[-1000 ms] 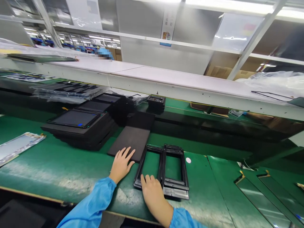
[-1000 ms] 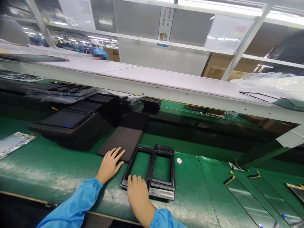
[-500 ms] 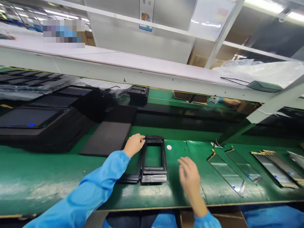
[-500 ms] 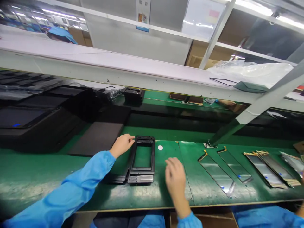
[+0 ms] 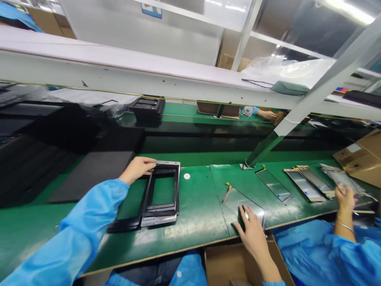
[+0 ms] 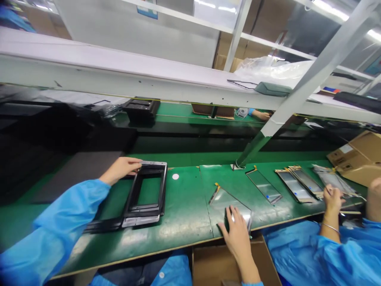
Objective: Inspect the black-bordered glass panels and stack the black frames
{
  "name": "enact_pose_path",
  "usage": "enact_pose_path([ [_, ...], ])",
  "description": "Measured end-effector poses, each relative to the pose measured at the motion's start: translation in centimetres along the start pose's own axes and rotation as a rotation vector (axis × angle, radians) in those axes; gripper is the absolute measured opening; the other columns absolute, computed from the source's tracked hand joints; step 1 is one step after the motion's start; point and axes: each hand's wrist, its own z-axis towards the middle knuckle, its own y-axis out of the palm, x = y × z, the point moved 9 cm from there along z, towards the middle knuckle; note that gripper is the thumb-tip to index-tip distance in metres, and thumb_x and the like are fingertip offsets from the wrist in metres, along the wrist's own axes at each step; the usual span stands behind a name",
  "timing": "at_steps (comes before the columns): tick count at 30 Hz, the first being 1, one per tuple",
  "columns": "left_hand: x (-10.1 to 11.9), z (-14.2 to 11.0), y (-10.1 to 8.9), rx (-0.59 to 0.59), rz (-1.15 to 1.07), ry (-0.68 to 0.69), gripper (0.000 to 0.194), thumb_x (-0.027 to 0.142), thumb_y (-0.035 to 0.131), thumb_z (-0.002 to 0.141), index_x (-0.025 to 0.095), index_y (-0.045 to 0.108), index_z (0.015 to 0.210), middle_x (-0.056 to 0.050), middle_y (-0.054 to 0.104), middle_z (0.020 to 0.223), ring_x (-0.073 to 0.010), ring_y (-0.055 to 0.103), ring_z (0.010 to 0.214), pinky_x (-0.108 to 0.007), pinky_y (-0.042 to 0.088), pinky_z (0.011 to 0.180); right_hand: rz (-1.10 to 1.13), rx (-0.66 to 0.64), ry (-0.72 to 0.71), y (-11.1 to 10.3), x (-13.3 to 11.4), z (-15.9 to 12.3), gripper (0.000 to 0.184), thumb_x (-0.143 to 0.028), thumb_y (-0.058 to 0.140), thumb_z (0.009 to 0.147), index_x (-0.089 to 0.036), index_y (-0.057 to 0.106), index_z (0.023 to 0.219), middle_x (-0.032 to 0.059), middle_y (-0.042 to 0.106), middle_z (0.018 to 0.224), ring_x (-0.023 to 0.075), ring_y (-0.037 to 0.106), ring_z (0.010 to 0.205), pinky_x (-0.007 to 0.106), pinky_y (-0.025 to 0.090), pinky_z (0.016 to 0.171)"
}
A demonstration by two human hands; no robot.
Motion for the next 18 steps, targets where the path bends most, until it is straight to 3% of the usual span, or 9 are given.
enact_pose_path([
  [3,1.1,-1.4,-0.8,0.035,-0.221,0.018,0.043,0.049,0.086,0.073,0.013,0.077,0.094,-0.008,0.077,0.088,-0.0221,0.075,0.082,-0.035,0.068,0.074,0.043,-0.037,-0.114,-0.4,-1.4,-2.9,0.052,-0.042,0.070,0.088,-0.035,0.073,0.139,0.0075,0.067,0.151,0.0419,0.057,0.145,0.062,0.043,0.123],
  [5,2.0,-2.6,-0.8,0.068,-0.328,0.036,0.046,0.049,0.088,0.069,0.015,0.077,0.099,-0.005,0.076,0.091,-0.0187,0.072,0.081,-0.030,0.067,0.071,0.067,-0.040,-0.170,-1.2,-1.9,-4.2,0.048,-0.031,0.064,0.093,-0.040,0.073,0.139,0.0013,0.073,0.144,0.0374,0.063,0.140,0.058,0.050,0.119],
  [8,3.3,-4.8,0.9,0.075,-0.427,0.061,0.048,0.049,0.087,0.072,0.019,0.079,0.109,-0.002,0.075,0.091,-0.0159,0.070,0.081,-0.024,0.064,0.068,0.093,-0.043,-0.238,-3.4,-2.3,-5.2,0.055,-0.016,0.049,0.097,-0.047,0.075,0.134,-0.0038,0.079,0.132,0.0315,0.071,0.130,0.052,0.059,0.112],
  [10,4.0,-6.6,2.9,0.041,-0.478,0.073,0.050,0.048,0.088,0.075,0.019,0.080,0.115,-0.003,0.074,0.088,-0.0162,0.070,0.080,-0.023,0.063,0.065,0.096,0.008,-0.259,-5.9,-2.8,-5.3,0.054,-0.015,0.051,0.096,-0.048,0.079,0.127,-0.0026,0.082,0.124,0.0309,0.078,0.117,0.048,0.065,0.103],
  [13,4.7,-9.2,6.3,-0.062,-0.519,0.080,0.050,0.041,0.089,0.076,0.020,0.083,0.121,-0.003,0.075,0.088,-0.0157,0.069,0.076,-0.024,0.062,0.064,0.165,0.316,-0.101,-11.8,-3.4,-4.9,0.042,-0.022,0.072,0.090,-0.045,0.081,0.125,0.0043,0.086,0.101,0.0314,0.084,0.086,0.045,0.071,0.083],
  [15,5.1,-10.8,8.1,-0.130,-0.502,0.098,0.047,0.034,0.089,0.077,0.021,0.083,0.122,-0.003,0.075,0.090,-0.0153,0.069,0.076,-0.025,0.062,0.068,0.372,0.474,0.115,-14.2,-4.0,-4.7,0.056,-0.030,0.082,0.084,-0.038,0.074,0.139,0.0047,0.080,0.086,0.0286,0.080,0.069,0.044,0.070,0.073],
  [16,5.3,-11.4,8.7,-0.151,-0.487,0.114,0.045,0.032,0.087,0.078,0.022,0.084,0.123,-0.003,0.075,0.089,-0.0152,0.069,0.076,-0.025,0.062,0.070,0.526,0.458,0.221,-14.1,-4.5,-4.4,0.066,-0.033,0.084,0.082,-0.035,0.069,0.145,0.0041,0.078,0.085,0.0264,0.077,0.065,0.041,0.069,0.067],
  [18,5.6,-12.6,9.4,-0.170,-0.475,0.165,0.044,0.029,0.085,0.081,0.022,0.083,0.125,-0.003,0.076,0.088,-0.0156,0.068,0.076,-0.026,0.062,0.073,0.816,0.262,0.364,-11.7,-7.2,-3.3,0.074,-0.034,0.089,0.077,-0.032,0.066,0.148,0.0022,0.074,0.087,0.0210,0.072,0.059,0.035,0.065,0.056],
])
